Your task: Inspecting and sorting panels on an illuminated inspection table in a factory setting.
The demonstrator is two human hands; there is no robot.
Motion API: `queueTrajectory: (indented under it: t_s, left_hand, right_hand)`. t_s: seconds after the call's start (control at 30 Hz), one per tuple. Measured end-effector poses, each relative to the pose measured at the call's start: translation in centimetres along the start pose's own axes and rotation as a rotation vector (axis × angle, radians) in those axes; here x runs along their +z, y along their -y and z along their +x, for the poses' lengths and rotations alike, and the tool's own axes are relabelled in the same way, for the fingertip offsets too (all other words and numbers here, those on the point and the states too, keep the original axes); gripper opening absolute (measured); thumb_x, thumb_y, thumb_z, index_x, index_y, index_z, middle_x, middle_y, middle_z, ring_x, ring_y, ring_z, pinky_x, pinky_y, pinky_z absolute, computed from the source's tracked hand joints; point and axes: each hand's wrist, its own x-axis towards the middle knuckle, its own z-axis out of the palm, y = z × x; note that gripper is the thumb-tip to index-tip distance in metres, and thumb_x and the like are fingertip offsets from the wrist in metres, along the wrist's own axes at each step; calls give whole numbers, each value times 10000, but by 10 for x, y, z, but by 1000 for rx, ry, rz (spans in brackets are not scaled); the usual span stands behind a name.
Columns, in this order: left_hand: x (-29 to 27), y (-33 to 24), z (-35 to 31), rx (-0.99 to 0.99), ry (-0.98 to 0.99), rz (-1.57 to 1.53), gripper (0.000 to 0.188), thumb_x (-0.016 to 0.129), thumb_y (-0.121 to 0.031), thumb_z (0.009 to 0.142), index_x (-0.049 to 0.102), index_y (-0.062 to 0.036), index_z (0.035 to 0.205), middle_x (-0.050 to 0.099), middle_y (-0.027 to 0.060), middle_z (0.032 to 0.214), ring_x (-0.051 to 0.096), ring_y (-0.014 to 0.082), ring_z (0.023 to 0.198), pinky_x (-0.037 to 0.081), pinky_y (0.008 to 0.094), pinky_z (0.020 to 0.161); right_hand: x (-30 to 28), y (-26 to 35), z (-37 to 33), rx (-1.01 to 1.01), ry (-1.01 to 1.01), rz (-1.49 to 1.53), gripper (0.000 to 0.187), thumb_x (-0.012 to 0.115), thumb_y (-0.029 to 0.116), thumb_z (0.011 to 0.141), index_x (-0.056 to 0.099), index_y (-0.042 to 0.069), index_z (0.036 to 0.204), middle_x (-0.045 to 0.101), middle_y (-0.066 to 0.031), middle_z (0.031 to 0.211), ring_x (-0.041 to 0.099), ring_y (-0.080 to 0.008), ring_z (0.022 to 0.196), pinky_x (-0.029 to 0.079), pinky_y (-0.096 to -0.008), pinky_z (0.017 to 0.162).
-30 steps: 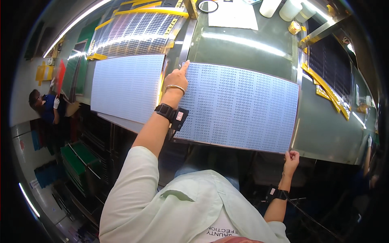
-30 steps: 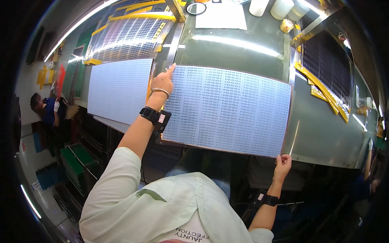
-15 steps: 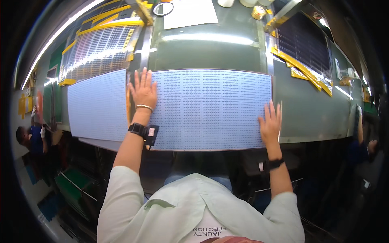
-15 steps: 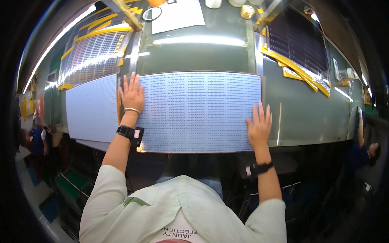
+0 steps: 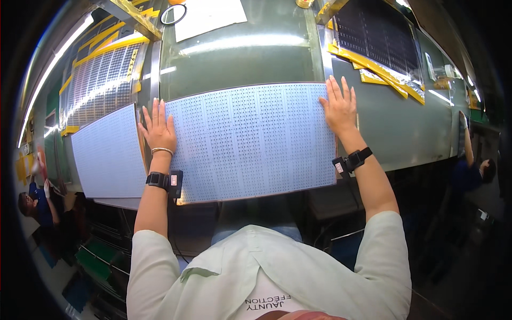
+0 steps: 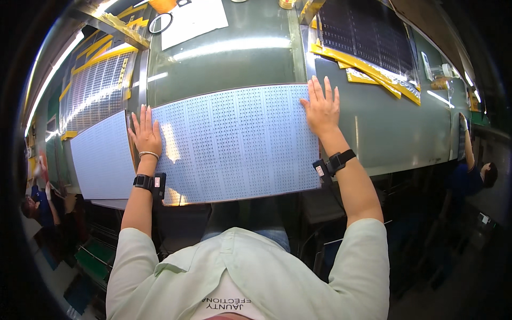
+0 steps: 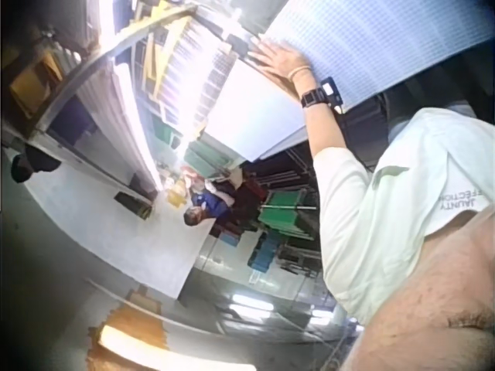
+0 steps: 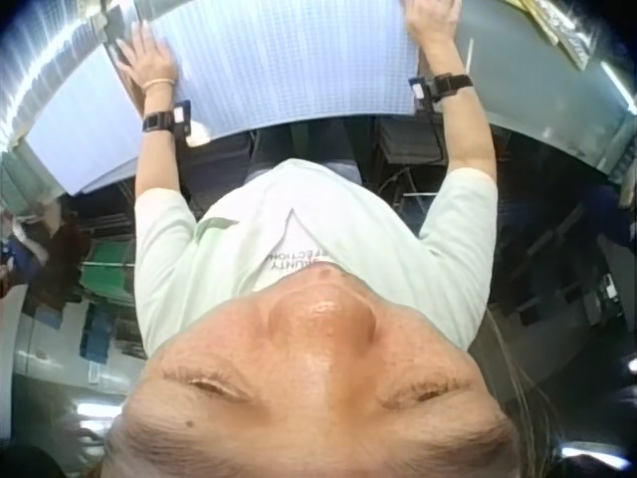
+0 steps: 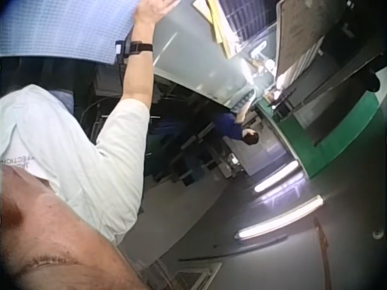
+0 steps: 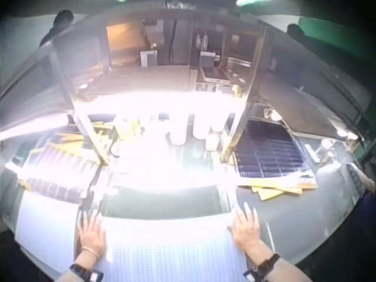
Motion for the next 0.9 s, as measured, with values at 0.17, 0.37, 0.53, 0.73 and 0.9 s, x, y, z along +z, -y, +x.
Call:
queueTrajectory:
  t_s: [0.17,0.37,0.53,0.73,0.9]
  left_hand:
    - [-6,10,-24,-154,-68,38,553,399,-395,899,303,-127,1373,211,77,1457,151,321,1345,170,579,1018]
    - [-73,-7,-192,-390,0,-114,585,644,-380,760,457,-47,1203,453,169,1185,395,345,1137,332,461,933]
    - [-50,-8,-244,-1138,204,-973,407,601,-419,824,587,-13,812,615,65,754,585,129,641,438,250,539]
    - [-55,-7,-231,-1233,171,-1612,260,535,-299,886,608,-59,815,635,38,757,603,121,642,431,212,546]
    - [-129,0,-187,-1061,21,-1605,235,547,-233,878,619,-29,784,641,60,698,594,130,569,448,226,552]
  right_hand:
    - [-25,5,-64,-13,90,256,557,529,304,837,382,54,1313,298,-96,1408,226,-369,1297,208,-514,1035]
    - [-87,28,-228,49,307,358,603,602,242,781,388,60,1314,262,-151,1418,194,-418,1297,188,-515,1043]
    - [-91,63,-207,-8,169,531,604,619,276,779,405,69,1304,254,-150,1421,179,-401,1309,178,-515,1049]
    - [-70,120,-164,-283,204,554,551,643,200,742,474,171,1266,295,-122,1407,231,-393,1292,215,-532,1033]
    - [-101,100,-132,-313,23,403,412,546,42,763,593,198,1142,494,-106,1260,457,-364,1146,414,-427,926]
